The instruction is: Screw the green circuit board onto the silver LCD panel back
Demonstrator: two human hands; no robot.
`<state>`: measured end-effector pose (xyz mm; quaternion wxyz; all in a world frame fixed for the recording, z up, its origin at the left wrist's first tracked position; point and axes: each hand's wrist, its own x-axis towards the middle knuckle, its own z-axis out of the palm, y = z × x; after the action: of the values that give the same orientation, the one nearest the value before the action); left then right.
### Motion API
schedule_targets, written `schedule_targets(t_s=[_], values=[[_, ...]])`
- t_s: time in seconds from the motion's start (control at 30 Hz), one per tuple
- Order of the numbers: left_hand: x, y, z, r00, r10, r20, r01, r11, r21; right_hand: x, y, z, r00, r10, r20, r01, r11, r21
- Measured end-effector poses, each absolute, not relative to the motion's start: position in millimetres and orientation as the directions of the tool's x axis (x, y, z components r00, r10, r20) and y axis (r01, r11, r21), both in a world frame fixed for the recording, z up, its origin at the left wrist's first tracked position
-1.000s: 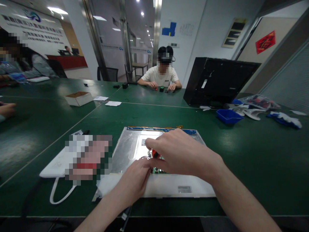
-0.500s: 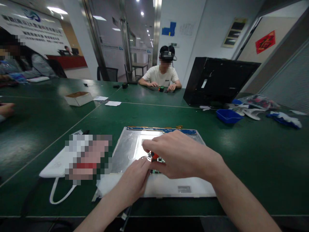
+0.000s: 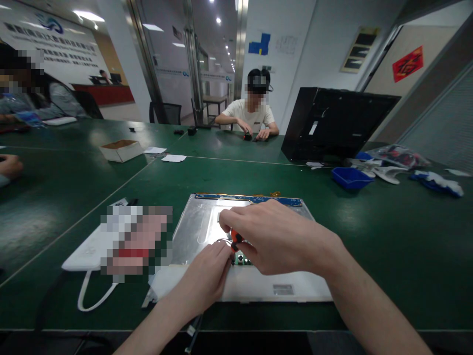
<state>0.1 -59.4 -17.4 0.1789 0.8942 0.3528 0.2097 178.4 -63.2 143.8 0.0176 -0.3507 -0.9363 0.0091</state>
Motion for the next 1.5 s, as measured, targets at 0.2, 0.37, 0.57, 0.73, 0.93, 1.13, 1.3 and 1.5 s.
schedule_targets(t_s=[0.2,0.37,0.57,0.73,0.93,1.13,1.3,1.5], values=[[-2.2,-59.1,-23.7,0.655,0.677,0.336,0.535,-0.729,0.426,174.4,-60.8,144.0,-0.701,0.712,0.041,0.711,0.702,-0.040],[-2.4,-58.8,-25.2,0.660,0.696,0.282,0.551,-0.704,0.448,173.0,-60.0,144.4,-0.690,0.723,0.047,0.724,0.690,0.003],[-2.2,-57.8,-25.8,0.663,0.693,0.282,0.545,-0.706,0.453,176.4,-64.5,144.1,-0.735,0.675,0.056,0.674,0.737,-0.039],[-1.1,-57.1,-25.1,0.656,0.691,0.303,0.537,-0.710,0.456,177.7,-64.7,144.5,-0.744,0.668,0.036,0.667,0.745,-0.030],[-1.1,-58.3,-23.2,0.659,0.700,0.275,0.550,-0.698,0.459,175.4,-59.6,143.6,-0.670,0.740,0.048,0.742,0.670,0.029],[-1.5,-59.2,-21.3,0.654,0.706,0.271,0.557,-0.692,0.460,176.3,-61.7,145.2,-0.707,0.705,0.050,0.707,0.707,0.013],[-0.6,-59.2,-20.3,0.652,0.703,0.282,0.549,-0.695,0.464,178.1,-65.6,147.7,-0.761,0.647,0.045,0.646,0.763,-0.039],[-0.5,-59.1,-22.4,0.636,0.696,0.333,0.543,-0.711,0.447,176.4,-62.7,146.5,-0.721,0.691,0.050,0.691,0.722,-0.019]])
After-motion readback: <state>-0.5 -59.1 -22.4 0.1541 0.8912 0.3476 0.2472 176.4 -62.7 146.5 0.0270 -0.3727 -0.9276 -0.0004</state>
